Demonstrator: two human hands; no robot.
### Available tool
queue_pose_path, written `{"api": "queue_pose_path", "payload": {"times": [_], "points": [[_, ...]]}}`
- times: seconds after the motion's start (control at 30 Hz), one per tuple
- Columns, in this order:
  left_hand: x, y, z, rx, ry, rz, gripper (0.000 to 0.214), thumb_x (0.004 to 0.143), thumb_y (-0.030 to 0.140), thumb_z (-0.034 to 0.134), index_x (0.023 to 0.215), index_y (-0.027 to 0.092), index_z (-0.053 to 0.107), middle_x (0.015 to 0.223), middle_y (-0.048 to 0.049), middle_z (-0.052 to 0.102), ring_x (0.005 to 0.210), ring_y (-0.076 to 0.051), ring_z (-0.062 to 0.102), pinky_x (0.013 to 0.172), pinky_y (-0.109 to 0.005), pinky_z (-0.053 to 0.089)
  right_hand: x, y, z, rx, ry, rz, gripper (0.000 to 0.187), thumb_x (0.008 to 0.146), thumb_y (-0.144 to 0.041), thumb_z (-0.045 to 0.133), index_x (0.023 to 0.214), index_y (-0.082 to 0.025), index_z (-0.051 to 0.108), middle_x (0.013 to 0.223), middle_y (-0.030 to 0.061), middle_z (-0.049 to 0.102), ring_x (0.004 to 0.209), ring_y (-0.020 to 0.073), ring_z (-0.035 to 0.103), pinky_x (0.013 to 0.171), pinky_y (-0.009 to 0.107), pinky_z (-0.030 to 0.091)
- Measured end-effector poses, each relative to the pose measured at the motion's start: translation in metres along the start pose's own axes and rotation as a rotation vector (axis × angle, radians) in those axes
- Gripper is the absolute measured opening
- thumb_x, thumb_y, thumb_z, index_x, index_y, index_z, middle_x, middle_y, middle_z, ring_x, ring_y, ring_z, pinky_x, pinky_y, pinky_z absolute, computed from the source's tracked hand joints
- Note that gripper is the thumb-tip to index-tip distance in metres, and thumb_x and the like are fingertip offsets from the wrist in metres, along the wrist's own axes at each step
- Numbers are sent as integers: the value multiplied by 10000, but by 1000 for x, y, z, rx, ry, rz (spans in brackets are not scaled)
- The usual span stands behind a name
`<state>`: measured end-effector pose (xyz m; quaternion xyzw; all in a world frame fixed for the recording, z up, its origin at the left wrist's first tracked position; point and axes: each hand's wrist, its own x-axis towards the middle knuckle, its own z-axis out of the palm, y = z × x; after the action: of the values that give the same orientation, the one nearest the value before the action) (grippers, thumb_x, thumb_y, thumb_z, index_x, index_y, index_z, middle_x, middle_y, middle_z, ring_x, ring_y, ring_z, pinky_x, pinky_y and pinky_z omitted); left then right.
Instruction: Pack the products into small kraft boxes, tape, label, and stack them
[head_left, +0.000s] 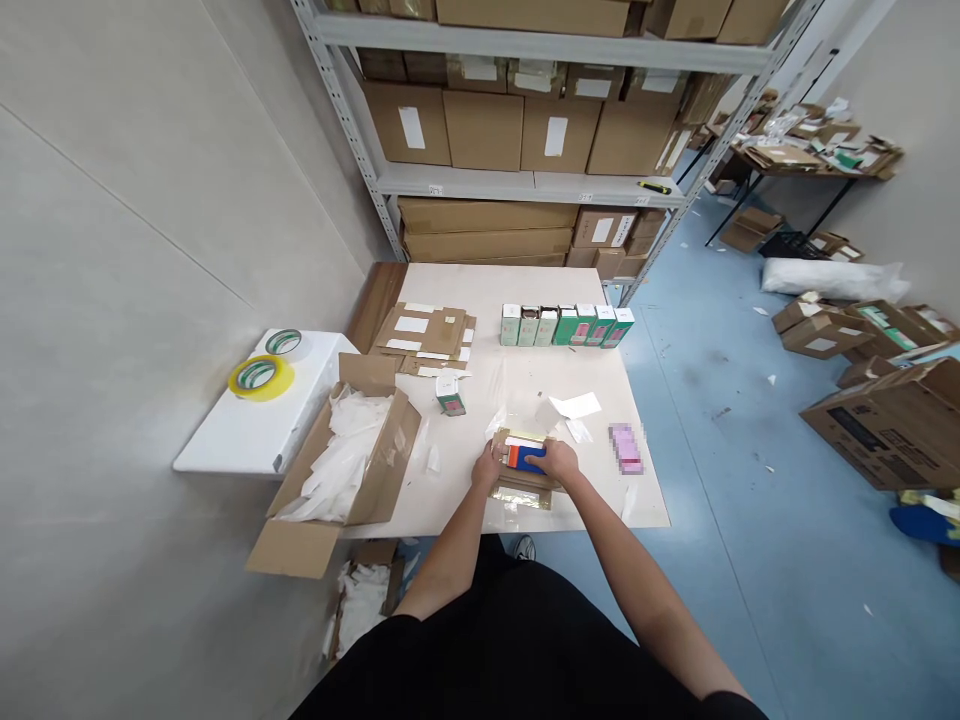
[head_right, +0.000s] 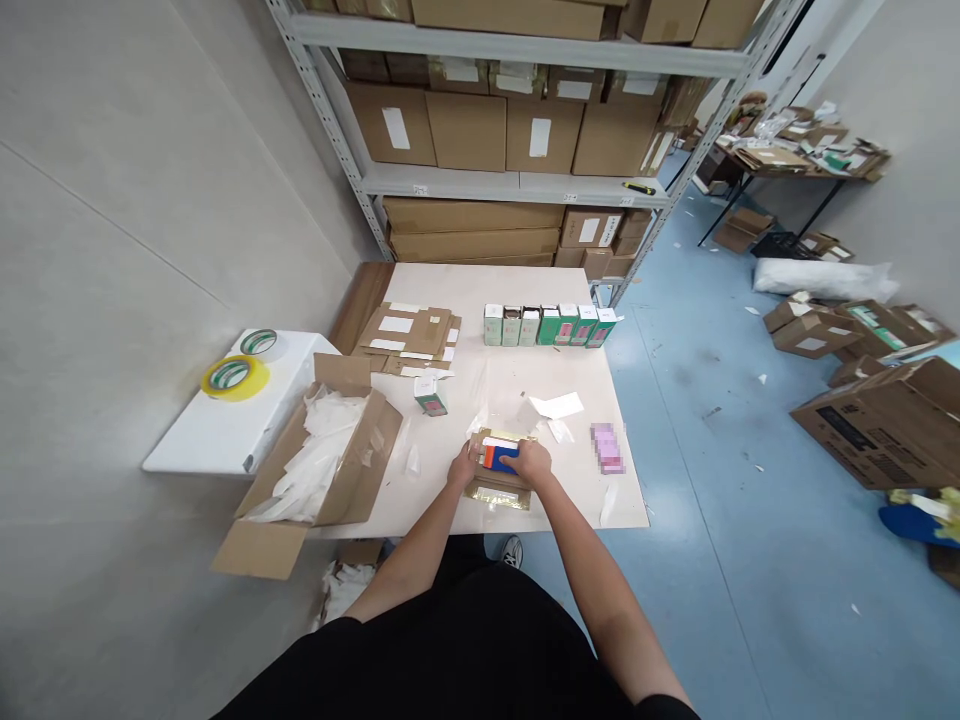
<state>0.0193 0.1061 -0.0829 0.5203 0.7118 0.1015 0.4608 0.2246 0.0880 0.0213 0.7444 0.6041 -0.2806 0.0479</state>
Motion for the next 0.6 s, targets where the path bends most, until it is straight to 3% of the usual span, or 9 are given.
{"api": "queue_pose_path", "payload": {"times": [0.17,0.43,0.6], "points": [[1,1,-2,11,-6,-13,704,1006,662,274,1559,255,433,1402,-132,659,1265,-340,629,1039,-440,473,-9,36,-15,-7,20,33,513,820,-686,705,1015,-213,741,1039,119,774,931,268,728,706,292,487],[5,2,-1,27,0,18,708,1012,654,237,1562,252,432,1426,-130,642,1290,-352,616,1047,-452,477,-44,153,-45,9,28,266,478,781,-661,738,911,-201,737,938,113,766,867,266,717,634,282,434],[6,1,-1,44,0,28,695,1024,635,237,1569,245,421,1409,-123,654,1281,-340,620,1053,-442,471,-50,163,-48,46,60,270,467,783,-634,746,949,-198,729,938,100,769,859,249,702,618,275,409]]}}
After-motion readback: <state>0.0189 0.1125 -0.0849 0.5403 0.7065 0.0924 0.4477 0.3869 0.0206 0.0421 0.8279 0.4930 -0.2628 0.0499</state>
